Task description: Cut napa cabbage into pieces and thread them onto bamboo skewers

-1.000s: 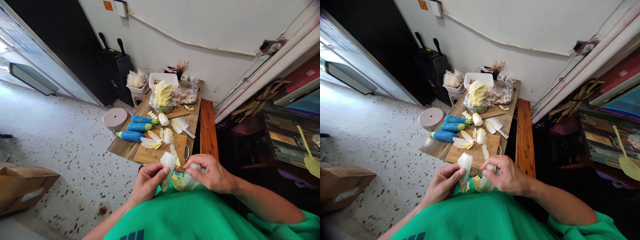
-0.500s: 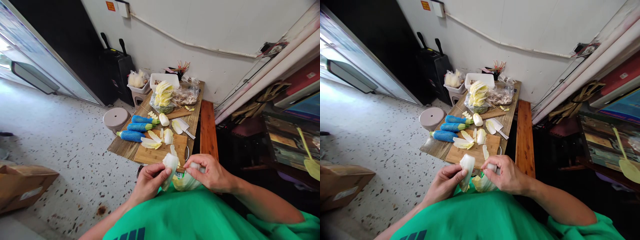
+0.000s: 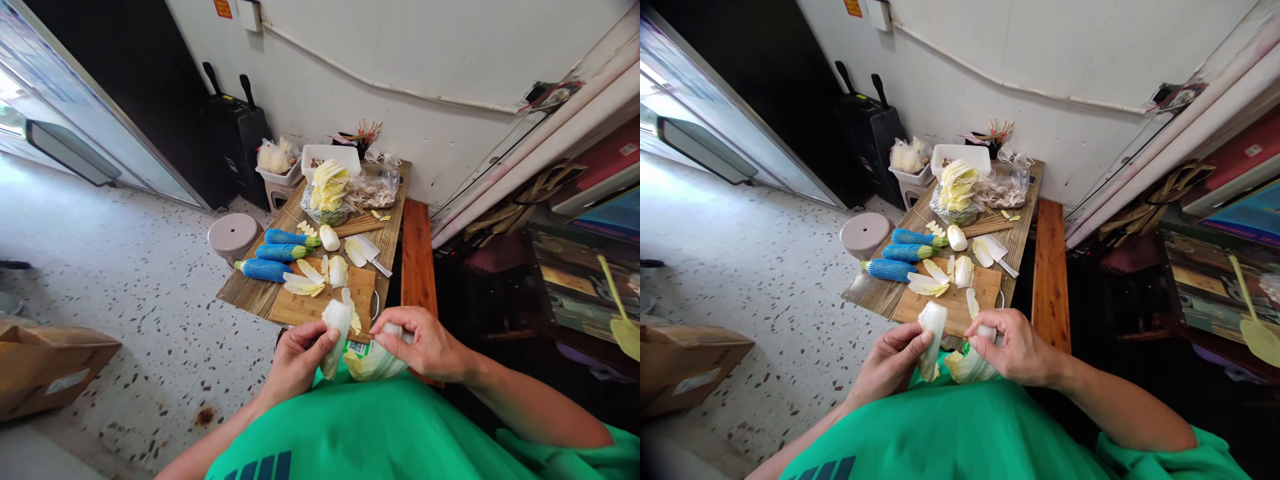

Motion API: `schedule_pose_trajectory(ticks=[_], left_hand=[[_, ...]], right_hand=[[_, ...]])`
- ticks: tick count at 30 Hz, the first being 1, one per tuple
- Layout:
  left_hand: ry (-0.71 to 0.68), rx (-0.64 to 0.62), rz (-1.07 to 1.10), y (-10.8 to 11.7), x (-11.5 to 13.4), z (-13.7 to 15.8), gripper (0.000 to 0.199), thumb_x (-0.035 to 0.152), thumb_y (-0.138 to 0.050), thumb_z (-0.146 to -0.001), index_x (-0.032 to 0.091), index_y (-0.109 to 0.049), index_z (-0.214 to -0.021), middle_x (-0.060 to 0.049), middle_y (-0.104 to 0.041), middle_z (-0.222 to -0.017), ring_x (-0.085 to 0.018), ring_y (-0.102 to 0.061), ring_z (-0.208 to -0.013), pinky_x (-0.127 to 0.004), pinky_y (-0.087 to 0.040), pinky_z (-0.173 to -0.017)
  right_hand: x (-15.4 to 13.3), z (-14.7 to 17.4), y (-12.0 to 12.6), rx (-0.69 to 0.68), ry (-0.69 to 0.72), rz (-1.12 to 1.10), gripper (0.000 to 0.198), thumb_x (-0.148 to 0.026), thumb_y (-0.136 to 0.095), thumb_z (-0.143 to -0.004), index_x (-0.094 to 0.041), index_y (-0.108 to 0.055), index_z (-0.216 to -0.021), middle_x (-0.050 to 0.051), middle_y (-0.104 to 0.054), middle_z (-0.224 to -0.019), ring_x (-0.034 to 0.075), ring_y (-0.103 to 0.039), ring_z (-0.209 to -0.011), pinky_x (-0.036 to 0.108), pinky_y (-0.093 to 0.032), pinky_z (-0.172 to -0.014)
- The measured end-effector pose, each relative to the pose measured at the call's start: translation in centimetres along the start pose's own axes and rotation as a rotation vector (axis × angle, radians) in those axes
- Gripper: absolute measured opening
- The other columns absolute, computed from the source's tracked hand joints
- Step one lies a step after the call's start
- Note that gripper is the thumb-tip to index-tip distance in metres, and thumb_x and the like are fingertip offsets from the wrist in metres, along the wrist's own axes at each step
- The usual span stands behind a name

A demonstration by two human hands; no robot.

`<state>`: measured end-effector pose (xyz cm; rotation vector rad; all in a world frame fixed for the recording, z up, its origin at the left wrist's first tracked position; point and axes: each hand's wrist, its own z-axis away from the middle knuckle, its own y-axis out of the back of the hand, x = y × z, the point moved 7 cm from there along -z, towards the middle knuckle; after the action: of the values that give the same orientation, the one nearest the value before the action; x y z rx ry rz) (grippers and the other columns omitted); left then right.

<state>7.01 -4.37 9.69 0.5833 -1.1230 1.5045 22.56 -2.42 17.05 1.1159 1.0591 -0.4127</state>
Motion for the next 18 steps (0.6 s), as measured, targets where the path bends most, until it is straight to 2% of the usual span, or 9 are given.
schedule_pose_trajectory(ticks=[5,13,18], left_hand=[[0.024,-0.037,-0.022,-0.33,-0.23,0.12,0.030,0.038,-0.072,-0.064,0.011,-0.070,-0.075,-0.004,-0.061,-0.064,-0.012,-0.050,-0.058,-0.022,-0.039,-0.054],[-0.018,-0.087,-0.104,-0.49,0.11,0.07,0.030,0.040,-0.070,-0.065,0.011,-0.069,-0.070,-0.003,-0.058,-0.061,-0.011,-0.048,-0.057,-0.021,-0.038,-0.052],[-0.028,-0.099,-0.126,-0.65,0.16,0.04,0.030,0.039,-0.070,-0.065,0.012,-0.072,-0.076,-0.003,-0.059,-0.063,-0.012,-0.048,-0.058,-0.022,-0.038,-0.052]], right_hand=[[0.21,-0.08,-0.19,-0.007,-0.022,-0.010,0.017,-0.025,-0.054,-0.078,-0.013,-0.065,-0.078,0.002,-0.064,-0.067,0.011,-0.055,-0.058,0.020,-0.040,-0.053],[-0.01,-0.16,-0.24,-0.018,-0.009,0.006,0.018,-0.027,-0.052,-0.078,-0.013,-0.065,-0.078,0.003,-0.064,-0.067,0.012,-0.056,-0.060,0.020,-0.041,-0.054],[0.16,-0.15,-0.33,-0.013,-0.017,-0.005,0.018,-0.026,-0.053,-0.078,-0.013,-0.065,-0.078,0.003,-0.064,-0.067,0.011,-0.055,-0.059,0.020,-0.040,-0.054]])
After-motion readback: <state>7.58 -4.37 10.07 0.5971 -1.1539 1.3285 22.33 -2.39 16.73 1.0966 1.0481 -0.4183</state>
